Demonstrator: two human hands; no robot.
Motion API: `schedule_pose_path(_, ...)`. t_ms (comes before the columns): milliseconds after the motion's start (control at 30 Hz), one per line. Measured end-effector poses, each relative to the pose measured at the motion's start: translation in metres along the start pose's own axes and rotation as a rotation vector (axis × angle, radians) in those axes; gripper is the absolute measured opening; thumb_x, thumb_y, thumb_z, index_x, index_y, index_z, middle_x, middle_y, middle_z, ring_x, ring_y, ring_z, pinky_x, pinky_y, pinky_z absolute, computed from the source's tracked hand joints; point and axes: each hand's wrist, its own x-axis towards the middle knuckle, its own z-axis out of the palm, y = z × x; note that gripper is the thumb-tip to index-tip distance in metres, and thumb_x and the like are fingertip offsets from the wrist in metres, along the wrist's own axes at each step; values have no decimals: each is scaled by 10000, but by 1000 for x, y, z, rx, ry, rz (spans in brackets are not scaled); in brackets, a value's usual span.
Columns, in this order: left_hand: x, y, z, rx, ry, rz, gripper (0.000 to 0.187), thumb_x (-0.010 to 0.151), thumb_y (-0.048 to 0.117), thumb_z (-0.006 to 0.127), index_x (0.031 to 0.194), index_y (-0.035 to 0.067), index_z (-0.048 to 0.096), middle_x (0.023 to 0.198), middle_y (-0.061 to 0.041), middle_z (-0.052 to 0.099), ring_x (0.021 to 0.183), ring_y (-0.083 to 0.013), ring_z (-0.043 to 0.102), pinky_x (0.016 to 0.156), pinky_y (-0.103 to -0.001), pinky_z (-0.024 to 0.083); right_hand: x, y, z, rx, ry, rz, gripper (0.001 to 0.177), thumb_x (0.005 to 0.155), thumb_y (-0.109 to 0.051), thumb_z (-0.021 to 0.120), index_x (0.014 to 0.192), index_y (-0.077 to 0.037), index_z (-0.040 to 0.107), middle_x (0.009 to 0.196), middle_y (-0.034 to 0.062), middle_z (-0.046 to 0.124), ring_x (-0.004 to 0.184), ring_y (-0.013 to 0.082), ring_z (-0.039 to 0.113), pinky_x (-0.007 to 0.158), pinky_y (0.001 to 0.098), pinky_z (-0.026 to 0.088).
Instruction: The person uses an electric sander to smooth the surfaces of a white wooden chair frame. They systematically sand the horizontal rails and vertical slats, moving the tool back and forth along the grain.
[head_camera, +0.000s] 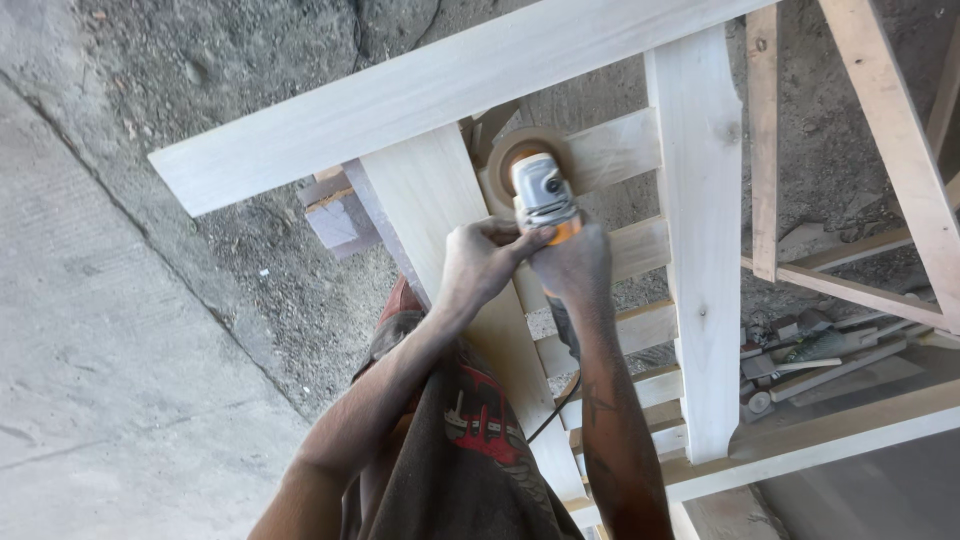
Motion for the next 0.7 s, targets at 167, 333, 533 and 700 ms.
schedule_pose_path(167,1,1,4,-9,-2,-10,528,787,447,834,991,-37,786,845,-153,819,786,-197,814,733,-342,665,0,-6,-8,27,3,14,529,726,-281,859,1129,12,681,931,188,763,816,263,777,708,391,617)
schedule_pose_path(333,20,8,27,1,-82,52,561,781,487,808,1010,-24,772,855,-126,803,746,-182,814,670,-319,671,16,11,-26,13,-32,211,512,766,-273,866,1105,50,660,933,191,754,793,269,783,671,391,644)
schedule_pose_path(533,31,21,46,22,-103,92,593,780,512,816,996,-39,784,829,-149,807,742,-176,808,671,-317,669,30,31,-36,121,86,135,425,768,-256,863,1065,15,726,917,161,773,814,215,780,675,369,628)
schedule_pose_path(700,21,18,32,27,-80,75,563,781,493,831,1001,-24,794,848,-143,810,754,-170,806,698,-332,664,22,25,-24,158,90,19,469,768,-299,869,1083,12,713,905,155,774,800,219,781,687,378,616)
